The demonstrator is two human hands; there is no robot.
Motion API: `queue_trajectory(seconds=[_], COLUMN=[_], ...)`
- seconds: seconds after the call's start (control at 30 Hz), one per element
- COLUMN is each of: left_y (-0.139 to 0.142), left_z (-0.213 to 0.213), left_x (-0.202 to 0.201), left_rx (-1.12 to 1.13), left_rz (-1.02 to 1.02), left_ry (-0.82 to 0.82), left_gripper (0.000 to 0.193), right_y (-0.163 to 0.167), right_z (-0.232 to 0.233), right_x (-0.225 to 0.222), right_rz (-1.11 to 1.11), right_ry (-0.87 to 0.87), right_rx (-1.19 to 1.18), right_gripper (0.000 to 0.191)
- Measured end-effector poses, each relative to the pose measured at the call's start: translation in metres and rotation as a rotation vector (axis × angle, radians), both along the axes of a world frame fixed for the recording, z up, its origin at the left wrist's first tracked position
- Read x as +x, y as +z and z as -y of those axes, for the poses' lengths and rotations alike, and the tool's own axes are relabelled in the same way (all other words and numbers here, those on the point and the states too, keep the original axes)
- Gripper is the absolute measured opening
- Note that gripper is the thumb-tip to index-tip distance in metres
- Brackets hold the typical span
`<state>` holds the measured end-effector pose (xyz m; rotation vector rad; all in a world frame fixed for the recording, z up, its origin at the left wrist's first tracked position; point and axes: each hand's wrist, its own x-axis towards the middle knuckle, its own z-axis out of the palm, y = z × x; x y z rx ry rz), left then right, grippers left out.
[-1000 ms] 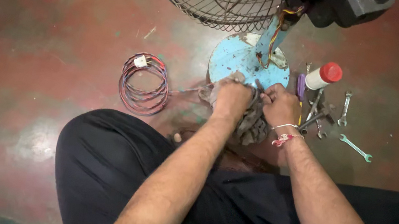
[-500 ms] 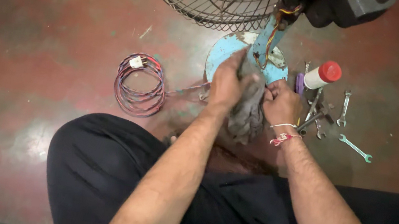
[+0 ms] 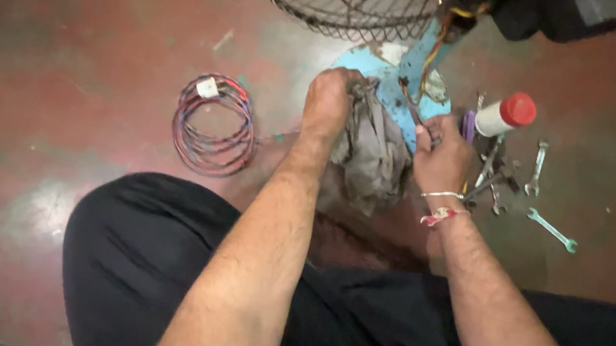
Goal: The person services a pedestal fan while sitting on the floor. They wipe the fan motor housing and blades with a cloth, unscrew fasteners on the fan base, and use a screwdriver to work on the switch plate on the base, handling wires and small parts.
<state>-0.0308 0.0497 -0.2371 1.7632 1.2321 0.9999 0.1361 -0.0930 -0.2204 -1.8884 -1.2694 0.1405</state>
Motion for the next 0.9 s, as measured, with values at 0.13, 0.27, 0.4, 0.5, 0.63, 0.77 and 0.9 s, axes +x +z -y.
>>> queue_trajectory(seconds=[0.13,0.27,0.4,0.5,0.63,0.77,0.9], left_y=[0.007,0.017,0.022,0.020,0.016,0.016,0.015], left_z=[0.024,0.039,0.036,0.036,0.034,0.030,0.030], left_x=[0.006,0.004,-0.001,-0.003,-0.006,-0.008,-0.006], left_rx=[0.120,0.231,0.095,-0.062,-0.240,-0.330,-0.329], left_rz=[-0.111,-0.312,-0.396,-0.298,-0.237,-0.222,-0.246], left_ry=[0.122,0.126,0.064,0.101,0.197,0.232,0.240], left_gripper=[0.022,0.019,0.018,0.019,0.019,0.030,0.032], right_y=[0.010,0.015,0.015,0.012,0.008,0.009,0.011], right_z=[0.004,-0.002,-0.010,-0.011,-0.008,-0.010,-0.010], right_x=[0.000,0.001,0.003,0.002,-0.003,-0.006,-0.012], right_rz=[0.041,0.103,0.343,0.451,0.571,0.610,0.650], right_ry=[0.077,0.234,0.209,0.218,0.245,0.215,0.250], right_rx=[-0.042,0.088,0.111,0.120,0.044,0.092,0.074], right_gripper=[0.013,0.013,0.015,0.011,0.005,0.004,0.005])
